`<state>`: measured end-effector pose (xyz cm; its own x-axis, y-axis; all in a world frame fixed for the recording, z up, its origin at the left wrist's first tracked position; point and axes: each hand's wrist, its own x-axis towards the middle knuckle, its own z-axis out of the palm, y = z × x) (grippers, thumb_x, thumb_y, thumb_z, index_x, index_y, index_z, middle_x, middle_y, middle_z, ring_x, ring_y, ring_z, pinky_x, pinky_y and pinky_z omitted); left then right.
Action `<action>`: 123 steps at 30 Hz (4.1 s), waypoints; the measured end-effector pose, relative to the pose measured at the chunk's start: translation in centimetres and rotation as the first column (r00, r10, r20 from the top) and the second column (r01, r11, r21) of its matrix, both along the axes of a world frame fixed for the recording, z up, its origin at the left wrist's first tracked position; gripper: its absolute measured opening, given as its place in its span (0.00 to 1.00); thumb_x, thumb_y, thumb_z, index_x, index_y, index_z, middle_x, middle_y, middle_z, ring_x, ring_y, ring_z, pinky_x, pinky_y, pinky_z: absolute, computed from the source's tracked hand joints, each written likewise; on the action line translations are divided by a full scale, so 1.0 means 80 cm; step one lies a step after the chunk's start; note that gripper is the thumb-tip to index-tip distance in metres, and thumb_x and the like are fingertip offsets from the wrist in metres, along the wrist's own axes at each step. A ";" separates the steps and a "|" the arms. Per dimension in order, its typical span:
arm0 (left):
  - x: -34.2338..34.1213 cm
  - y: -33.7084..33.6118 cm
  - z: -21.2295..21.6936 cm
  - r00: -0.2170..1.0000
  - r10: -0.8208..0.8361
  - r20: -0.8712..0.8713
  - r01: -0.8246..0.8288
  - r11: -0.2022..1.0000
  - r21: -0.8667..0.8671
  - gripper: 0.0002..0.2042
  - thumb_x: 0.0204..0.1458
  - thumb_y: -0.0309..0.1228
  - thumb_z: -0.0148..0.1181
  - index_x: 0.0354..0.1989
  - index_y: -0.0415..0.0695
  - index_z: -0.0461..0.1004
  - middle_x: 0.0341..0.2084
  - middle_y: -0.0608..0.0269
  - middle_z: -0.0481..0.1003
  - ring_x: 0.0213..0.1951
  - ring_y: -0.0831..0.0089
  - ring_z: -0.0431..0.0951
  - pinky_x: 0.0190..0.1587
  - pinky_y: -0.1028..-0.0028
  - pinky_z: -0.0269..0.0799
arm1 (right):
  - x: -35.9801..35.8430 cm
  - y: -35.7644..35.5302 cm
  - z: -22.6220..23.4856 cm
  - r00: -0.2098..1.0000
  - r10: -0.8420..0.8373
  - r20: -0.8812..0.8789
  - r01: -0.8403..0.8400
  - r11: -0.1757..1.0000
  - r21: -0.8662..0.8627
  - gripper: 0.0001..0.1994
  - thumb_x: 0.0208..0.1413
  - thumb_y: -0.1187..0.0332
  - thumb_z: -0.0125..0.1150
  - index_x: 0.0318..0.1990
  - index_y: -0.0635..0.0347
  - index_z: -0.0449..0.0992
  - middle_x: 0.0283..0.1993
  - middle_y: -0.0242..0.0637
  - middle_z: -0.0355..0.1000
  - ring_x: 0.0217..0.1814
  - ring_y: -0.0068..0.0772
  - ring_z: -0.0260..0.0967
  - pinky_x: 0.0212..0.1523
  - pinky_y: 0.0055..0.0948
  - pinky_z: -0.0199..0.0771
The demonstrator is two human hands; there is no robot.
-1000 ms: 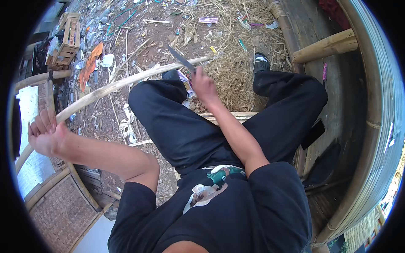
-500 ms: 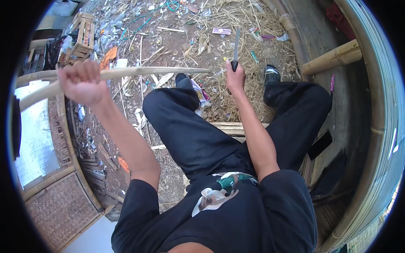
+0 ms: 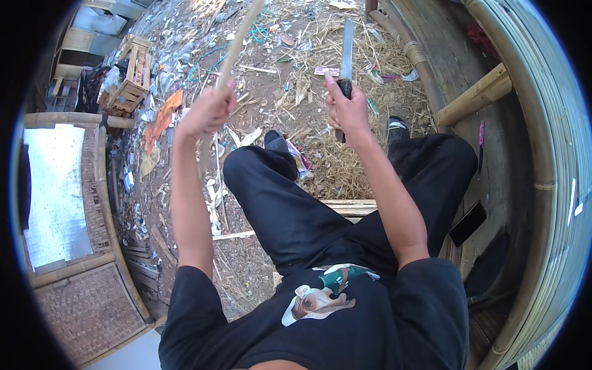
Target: The person scrapes a long piece of wood with a knife while sitting, removing thin layers of material.
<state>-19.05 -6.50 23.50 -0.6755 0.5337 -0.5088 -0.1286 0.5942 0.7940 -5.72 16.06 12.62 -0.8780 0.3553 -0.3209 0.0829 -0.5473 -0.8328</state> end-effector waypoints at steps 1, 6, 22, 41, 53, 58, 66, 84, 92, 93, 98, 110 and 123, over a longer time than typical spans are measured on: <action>0.015 0.002 -0.019 0.994 -0.033 0.105 0.030 0.999 0.033 0.26 0.54 0.56 0.46 0.17 0.45 0.62 0.06 0.80 0.51 0.06 0.88 0.49 0.07 0.83 0.40 | -0.002 -0.002 -0.007 1.000 0.028 -0.006 -0.028 0.999 0.023 0.16 0.58 0.57 0.53 0.43 0.61 0.67 0.28 0.29 0.67 0.10 0.09 0.48 0.09 0.14 0.47; 0.069 0.014 -0.087 0.833 -0.121 0.540 0.137 0.990 0.010 0.28 0.57 0.58 0.37 0.21 0.42 0.63 0.06 0.80 0.48 0.07 0.89 0.46 0.08 0.84 0.38 | 0.002 -0.024 -0.024 0.996 0.088 0.006 -0.087 0.994 -0.059 0.18 0.57 0.55 0.55 0.43 0.60 0.66 0.43 0.37 0.72 0.11 0.09 0.48 0.10 0.13 0.49; 0.136 0.015 -0.129 0.976 -0.113 0.184 0.117 0.993 -0.012 0.25 0.58 0.53 0.39 0.32 0.39 0.66 0.12 0.67 0.66 0.14 0.77 0.71 0.19 0.78 0.69 | 0.011 -0.047 -0.072 0.997 0.030 -0.077 -0.059 0.910 -0.410 0.13 0.53 0.61 0.61 0.31 0.60 0.67 0.21 0.26 0.60 0.13 0.14 0.52 0.12 0.18 0.52; 0.206 0.007 -0.166 0.810 0.048 0.584 -0.220 0.949 0.227 0.08 0.59 0.35 0.49 0.33 0.43 0.63 0.12 0.69 0.65 0.09 0.81 0.64 0.11 0.82 0.63 | -0.017 0.051 -0.098 0.897 -0.196 0.397 -0.060 0.834 0.548 0.21 0.53 0.49 0.53 0.31 0.62 0.71 0.30 0.43 0.73 0.24 0.33 0.64 0.27 0.31 0.63; 0.171 0.047 -0.194 0.749 0.125 0.651 -0.355 0.905 0.235 0.11 0.56 0.37 0.53 0.27 0.47 0.60 0.10 0.72 0.61 0.07 0.84 0.58 0.09 0.82 0.55 | 0.001 0.039 -0.103 0.841 0.199 0.503 -0.539 0.229 0.811 0.18 0.45 0.58 0.52 0.26 0.68 0.76 0.26 0.56 0.72 0.31 0.54 0.71 0.36 0.43 0.70; 0.170 0.059 -0.216 0.785 0.185 0.592 -0.386 0.892 0.234 0.13 0.55 0.37 0.54 0.24 0.47 0.60 0.09 0.75 0.57 0.07 0.85 0.55 0.08 0.82 0.49 | 0.020 0.034 -0.116 0.773 0.291 0.563 -0.595 0.029 0.803 0.18 0.46 0.59 0.52 0.27 0.69 0.75 0.28 0.58 0.71 0.34 0.57 0.71 0.39 0.46 0.70; 0.162 0.086 -0.224 0.798 0.219 0.562 -0.427 0.862 0.271 0.12 0.56 0.36 0.53 0.26 0.47 0.59 0.09 0.77 0.56 0.07 0.86 0.54 0.08 0.82 0.49 | 0.012 0.030 -0.123 0.784 0.302 0.542 -0.592 0.103 0.799 0.16 0.49 0.60 0.55 0.27 0.70 0.72 0.28 0.59 0.70 0.35 0.59 0.70 0.38 0.47 0.69; 0.156 0.095 -0.228 0.795 0.262 0.547 -0.462 0.846 0.267 0.14 0.53 0.36 0.57 0.24 0.48 0.58 0.08 0.77 0.54 0.06 0.85 0.53 0.07 0.81 0.49 | -0.001 0.052 -0.129 0.729 0.049 0.682 -0.676 0.205 0.708 0.21 0.39 0.55 0.62 0.27 0.70 0.74 0.34 0.58 0.72 0.40 0.54 0.71 0.43 0.41 0.70; 0.160 0.096 -0.223 0.784 0.265 0.561 -0.477 0.836 0.272 0.15 0.51 0.35 0.60 0.21 0.48 0.58 0.07 0.77 0.54 0.05 0.85 0.52 0.06 0.81 0.46 | 0.003 0.043 -0.146 0.772 -0.015 0.635 -0.624 0.175 0.762 0.12 0.38 0.66 0.58 0.25 0.70 0.76 0.31 0.59 0.72 0.37 0.55 0.72 0.40 0.42 0.72; 0.160 0.095 -0.224 0.776 0.265 0.572 -0.483 0.834 0.268 0.16 0.50 0.34 0.60 0.21 0.48 0.58 0.07 0.76 0.55 0.05 0.85 0.52 0.06 0.81 0.46 | 0.005 0.040 -0.146 0.772 -0.012 0.636 -0.625 0.171 0.762 0.12 0.38 0.66 0.58 0.25 0.70 0.76 0.31 0.59 0.72 0.37 0.55 0.72 0.40 0.42 0.72; 0.159 0.096 -0.225 0.775 0.249 0.581 -0.468 0.844 0.261 0.15 0.48 0.31 0.61 0.21 0.48 0.58 0.07 0.76 0.56 0.06 0.84 0.54 0.08 0.80 0.46 | 0.024 0.013 -0.138 0.830 0.141 0.539 -0.541 -0.029 0.840 0.08 0.40 0.69 0.59 0.26 0.67 0.76 0.29 0.56 0.72 0.35 0.56 0.72 0.38 0.46 0.73; 0.168 0.102 -0.251 0.788 0.195 0.584 -0.433 0.851 0.298 0.14 0.40 0.15 0.56 0.24 0.47 0.57 0.09 0.75 0.57 0.07 0.85 0.55 0.08 0.80 0.46 | 0.028 0.017 -0.179 0.876 0.061 0.479 -0.463 -0.175 0.869 0.07 0.44 0.74 0.50 0.25 0.64 0.75 0.24 0.52 0.72 0.29 0.53 0.74 0.32 0.44 0.75; 0.183 0.088 -0.239 0.777 0.132 0.616 -0.405 0.854 0.328 0.14 0.39 0.13 0.52 0.26 0.46 0.57 0.10 0.73 0.58 0.06 0.85 0.54 0.08 0.80 0.46 | 0.014 0.060 -0.211 0.880 -0.092 0.466 -0.474 -0.235 0.848 0.10 0.49 0.73 0.47 0.26 0.61 0.78 0.26 0.48 0.74 0.30 0.48 0.75 0.30 0.42 0.76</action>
